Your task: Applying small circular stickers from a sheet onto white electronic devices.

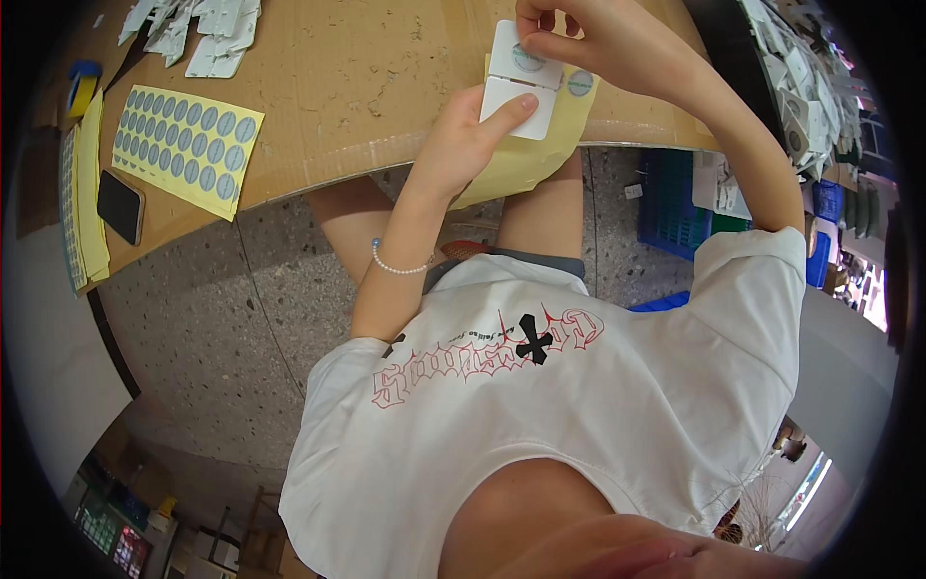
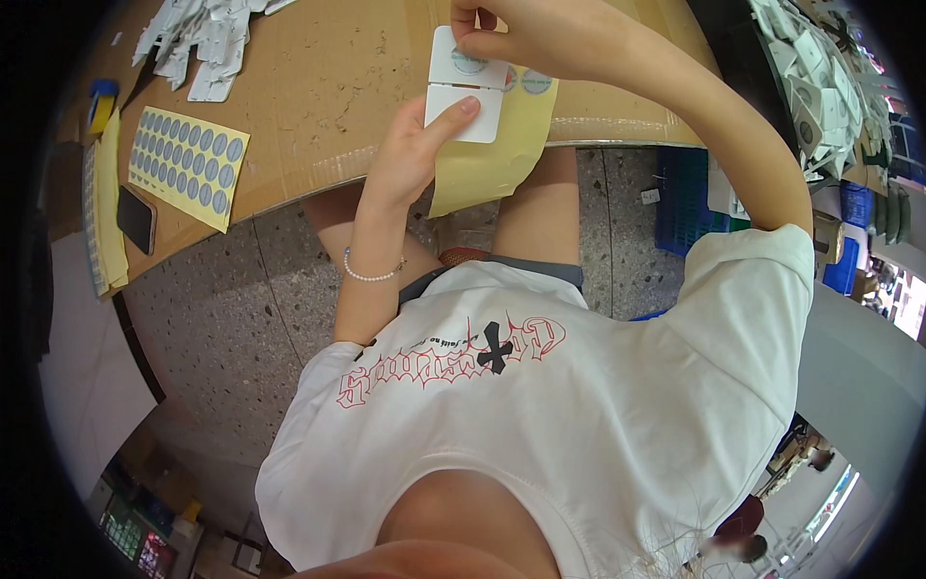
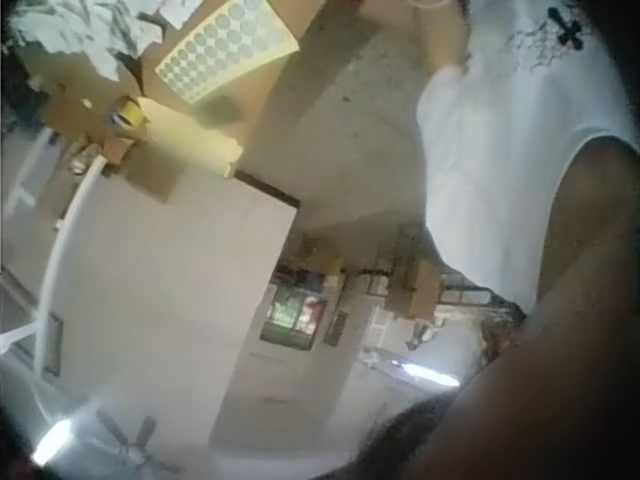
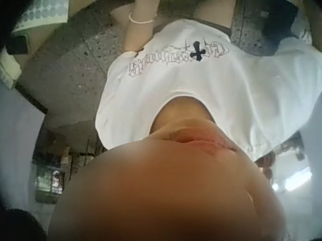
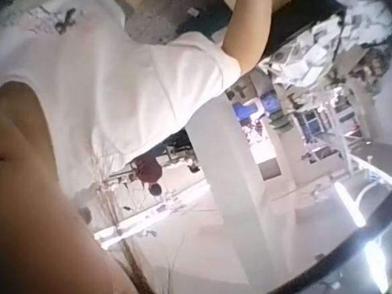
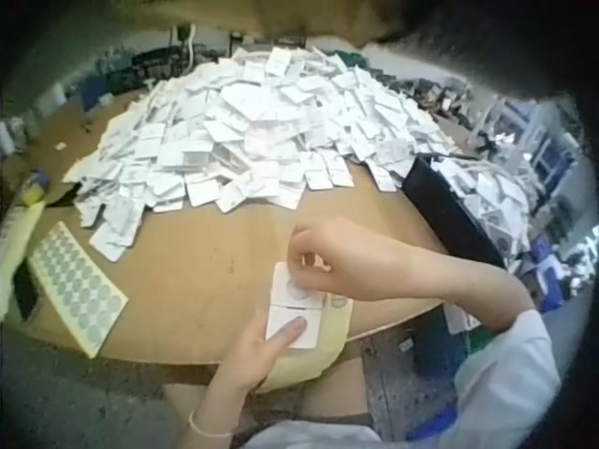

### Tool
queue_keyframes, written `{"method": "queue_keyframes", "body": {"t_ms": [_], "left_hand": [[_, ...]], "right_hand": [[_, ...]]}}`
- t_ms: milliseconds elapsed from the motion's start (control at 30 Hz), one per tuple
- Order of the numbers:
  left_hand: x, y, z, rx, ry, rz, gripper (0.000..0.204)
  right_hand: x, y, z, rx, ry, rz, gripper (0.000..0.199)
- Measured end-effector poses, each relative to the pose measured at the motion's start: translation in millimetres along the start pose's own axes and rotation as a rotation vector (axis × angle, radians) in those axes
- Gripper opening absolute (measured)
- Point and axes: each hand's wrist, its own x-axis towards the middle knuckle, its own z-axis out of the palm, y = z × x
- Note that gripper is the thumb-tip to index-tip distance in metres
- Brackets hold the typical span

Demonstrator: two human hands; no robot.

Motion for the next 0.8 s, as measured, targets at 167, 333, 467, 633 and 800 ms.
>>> {"method": "queue_keyframes", "body": {"t_ms": [167, 333, 467, 633, 800], "left_hand": [[2, 5, 2, 0.054, -0.015, -0.009, 0.03], [2, 7, 4, 0.1, -0.048, -0.027, 0.029], [-2, 12, 12, 0.054, -0.06, 0.002, 0.029], [-6, 20, 27, -0.234, -0.062, 0.053, 0.03], [-12, 32, 41, -0.279, -0.053, 0.077, 0.033]], "right_hand": [[-2, 4, 1, 0.001, -0.012, -0.039, 0.01], [-6, 1, -3, 0.175, -0.105, 0.051, 0.011], [-14, 17, 1, 0.047, 0.016, -0.185, 0.011], [-26, 17, 4, 0.81, 0.239, 0.196, 0.011], [-39, 29, 8, 0.723, 0.274, -0.004, 0.024]]}}
